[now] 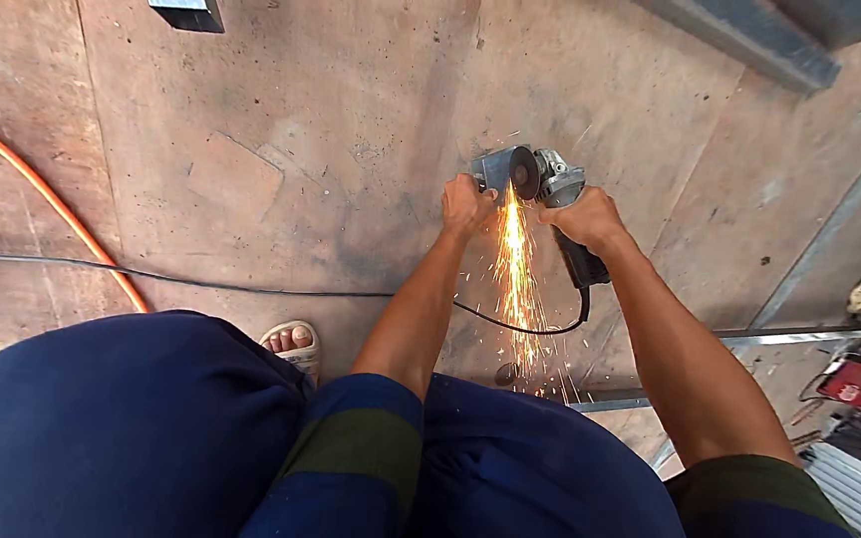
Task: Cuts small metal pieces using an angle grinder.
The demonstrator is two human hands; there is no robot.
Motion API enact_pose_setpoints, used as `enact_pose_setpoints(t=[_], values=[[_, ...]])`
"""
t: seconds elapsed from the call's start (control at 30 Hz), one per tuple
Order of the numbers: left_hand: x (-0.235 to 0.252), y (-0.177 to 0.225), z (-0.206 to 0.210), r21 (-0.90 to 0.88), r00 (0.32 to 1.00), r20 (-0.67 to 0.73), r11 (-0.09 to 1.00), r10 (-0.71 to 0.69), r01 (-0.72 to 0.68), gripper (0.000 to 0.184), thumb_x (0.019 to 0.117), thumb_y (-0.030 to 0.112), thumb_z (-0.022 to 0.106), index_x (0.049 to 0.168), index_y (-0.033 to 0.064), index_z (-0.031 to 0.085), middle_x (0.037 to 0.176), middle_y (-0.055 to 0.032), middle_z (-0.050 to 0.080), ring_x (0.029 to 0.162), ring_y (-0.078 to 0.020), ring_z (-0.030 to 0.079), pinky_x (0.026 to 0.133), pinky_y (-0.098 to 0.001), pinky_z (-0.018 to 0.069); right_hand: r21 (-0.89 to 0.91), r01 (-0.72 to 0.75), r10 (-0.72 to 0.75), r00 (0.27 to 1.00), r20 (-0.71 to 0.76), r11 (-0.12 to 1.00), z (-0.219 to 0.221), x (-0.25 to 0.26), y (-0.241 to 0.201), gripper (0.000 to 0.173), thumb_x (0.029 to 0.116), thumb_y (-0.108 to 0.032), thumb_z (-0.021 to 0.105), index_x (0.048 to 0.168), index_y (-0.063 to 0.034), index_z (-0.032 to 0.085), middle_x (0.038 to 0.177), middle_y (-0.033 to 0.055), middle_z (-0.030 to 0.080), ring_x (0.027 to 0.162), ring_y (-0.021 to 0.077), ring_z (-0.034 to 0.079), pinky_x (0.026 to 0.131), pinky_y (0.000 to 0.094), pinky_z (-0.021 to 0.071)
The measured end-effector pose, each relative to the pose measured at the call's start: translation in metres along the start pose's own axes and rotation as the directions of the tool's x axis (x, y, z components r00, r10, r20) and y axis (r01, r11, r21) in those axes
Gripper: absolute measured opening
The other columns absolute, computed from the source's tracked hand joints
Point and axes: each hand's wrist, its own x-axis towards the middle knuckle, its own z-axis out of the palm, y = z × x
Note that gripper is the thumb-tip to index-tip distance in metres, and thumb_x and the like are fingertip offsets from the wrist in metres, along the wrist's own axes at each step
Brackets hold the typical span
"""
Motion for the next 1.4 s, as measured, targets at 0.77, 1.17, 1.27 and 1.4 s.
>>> enact_pose_setpoints(t=[0.77, 1.17, 1.27, 1.4], values=[[-0.001, 0.001, -0.001, 0.004, 1.000, 0.004, 1.000, 0.014, -0.014, 0.029, 0.0928, 0.035, 0.072, 0.090, 0.0054, 0.074, 0.092, -0.0139, 0.073, 0.093, -0.0306, 0.072, 0.083, -0.0553, 0.0571, 0.008, 0.005, -0.005, 1.000, -0.003, 1.000, -0.004, 0.002, -0.011, 0.062, 0.0713, -0.044, 0.088, 0.111, -0.0011, 0.067, 0.102, 0.0241, 0.069, 0.098, 0.0434, 0.067, 0.082, 0.0697, 0.0503], [0.003, -0.002, 0.001, 0.012, 1.000, 0.004, 1.000, 0.009, -0.009, 0.032, 0.0917, 0.037, 0.073, 0.089, 0.0044, 0.072, 0.092, -0.0141, 0.073, 0.093, -0.0312, 0.072, 0.083, -0.0556, 0.0575, -0.027, -0.014, 0.014, 1.000, 0.004, 1.000, 0.000, 0.003, -0.003, 0.063, 0.0721, -0.045, 0.088, 0.109, 0.0008, 0.067, 0.101, 0.0262, 0.069, 0.098, 0.0451, 0.067, 0.082, 0.0705, 0.0504], [0.002, -0.002, 0.002, 0.007, 1.000, 0.002, 1.000, 0.004, -0.004, 0.031, 0.0918, 0.036, 0.073, 0.090, 0.0054, 0.072, 0.091, -0.0133, 0.073, 0.092, -0.0299, 0.072, 0.082, -0.0550, 0.0575, -0.020, -0.014, 0.014, 1.000, 0.001, 1.000, 0.001, 0.003, 0.001, 0.062, 0.0705, -0.045, 0.088, 0.109, -0.0005, 0.067, 0.101, 0.0250, 0.069, 0.098, 0.0445, 0.067, 0.082, 0.0700, 0.0506], [0.002, -0.002, 0.001, 0.006, 1.000, -0.003, 1.000, 0.015, -0.015, 0.030, 0.0923, 0.035, 0.072, 0.089, 0.0056, 0.073, 0.091, -0.0134, 0.073, 0.092, -0.0299, 0.072, 0.082, -0.0548, 0.0574, -0.001, -0.019, 0.019, 1.000, 0.003, 1.000, 0.001, 0.002, -0.002, 0.062, 0.0731, -0.043, 0.088, 0.112, 0.0003, 0.067, 0.104, 0.0268, 0.068, 0.100, 0.0459, 0.066, 0.084, 0.0713, 0.0496]])
